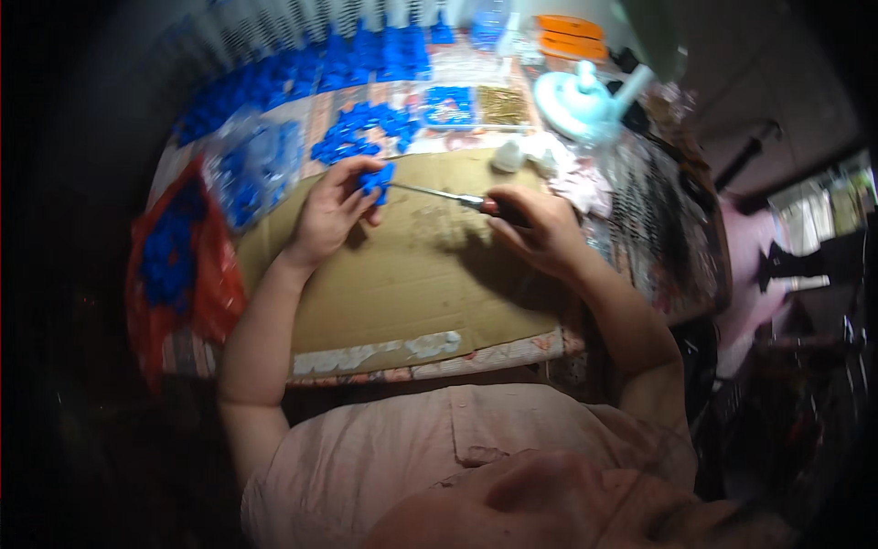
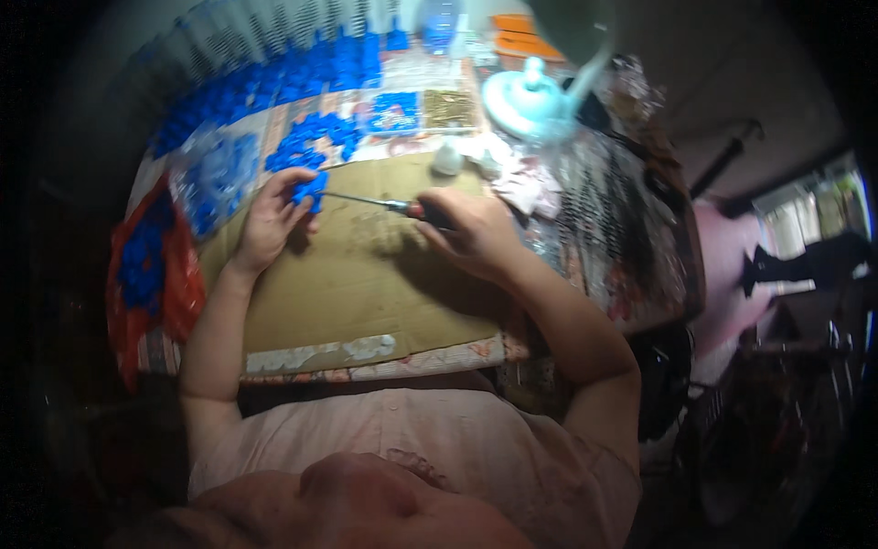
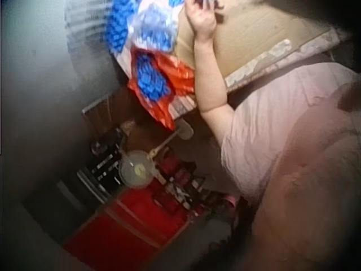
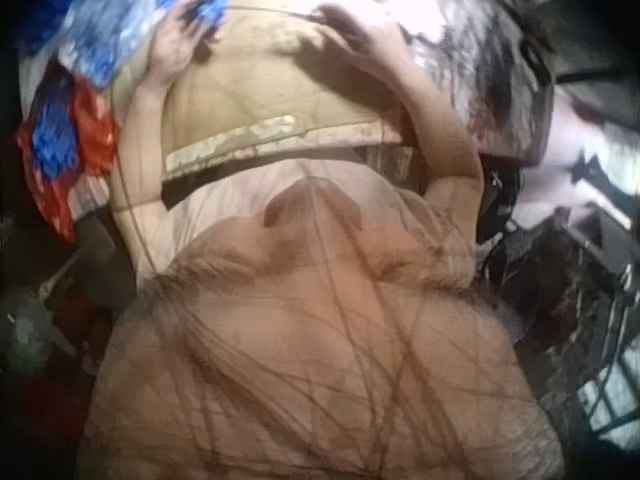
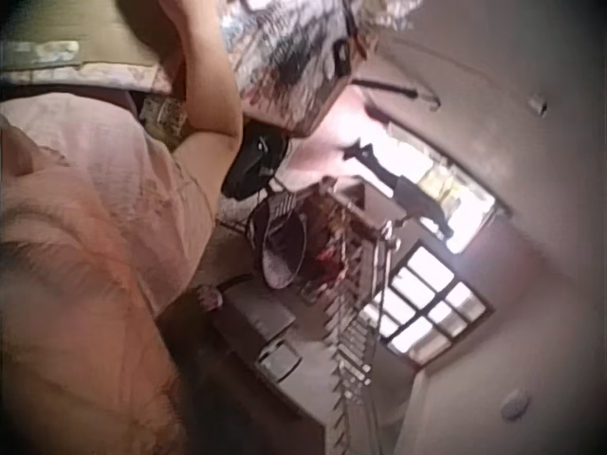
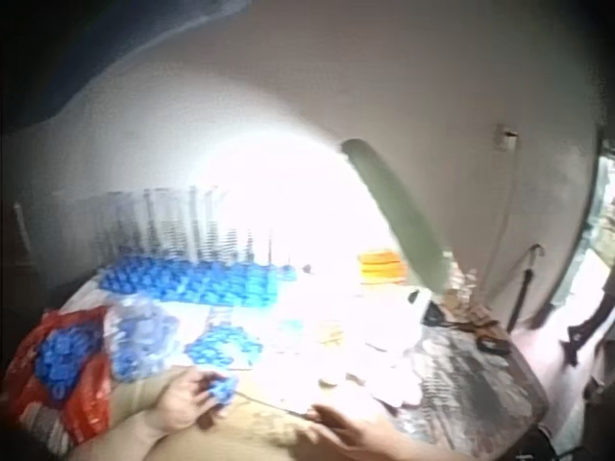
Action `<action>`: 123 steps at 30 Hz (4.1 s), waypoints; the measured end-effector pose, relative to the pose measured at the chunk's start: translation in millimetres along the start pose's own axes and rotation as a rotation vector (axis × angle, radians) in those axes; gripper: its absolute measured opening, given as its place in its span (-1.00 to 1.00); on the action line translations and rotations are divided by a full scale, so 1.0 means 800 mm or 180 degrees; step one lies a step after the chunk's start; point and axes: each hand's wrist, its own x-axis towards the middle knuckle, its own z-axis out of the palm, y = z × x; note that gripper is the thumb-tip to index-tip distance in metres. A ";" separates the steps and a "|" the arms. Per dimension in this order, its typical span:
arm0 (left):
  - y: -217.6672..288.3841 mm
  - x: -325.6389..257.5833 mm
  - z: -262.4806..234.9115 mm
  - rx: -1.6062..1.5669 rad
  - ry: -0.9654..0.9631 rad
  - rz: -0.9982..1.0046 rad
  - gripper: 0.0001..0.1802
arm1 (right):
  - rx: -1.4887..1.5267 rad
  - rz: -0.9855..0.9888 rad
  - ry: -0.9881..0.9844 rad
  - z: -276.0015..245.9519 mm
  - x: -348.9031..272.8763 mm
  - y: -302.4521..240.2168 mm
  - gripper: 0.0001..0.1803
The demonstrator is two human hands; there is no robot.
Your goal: The person assembles small blue plastic components and metal brackets using screws and a screwdriver.
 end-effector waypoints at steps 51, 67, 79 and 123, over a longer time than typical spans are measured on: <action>0.000 -0.004 -0.008 -0.0498 -0.0273 -0.0299 -0.76 | 0.2285 0.1911 -0.0967 -0.002 0.001 -0.010 -0.71; 0.002 -0.006 -0.001 -0.0490 -0.0338 -0.0321 -0.73 | 0.0161 0.0371 -0.0514 -0.003 -0.002 -0.019 -0.74; 0.002 -0.008 -0.001 -0.0537 -0.0337 -0.0466 -0.72 | 0.1036 0.1016 -0.0761 -0.006 -0.003 -0.022 -0.72; -0.006 -0.005 -0.002 -0.0339 -0.0335 -0.0273 -0.69 | 0.0223 0.0366 -0.0666 -0.005 0.001 -0.006 -0.72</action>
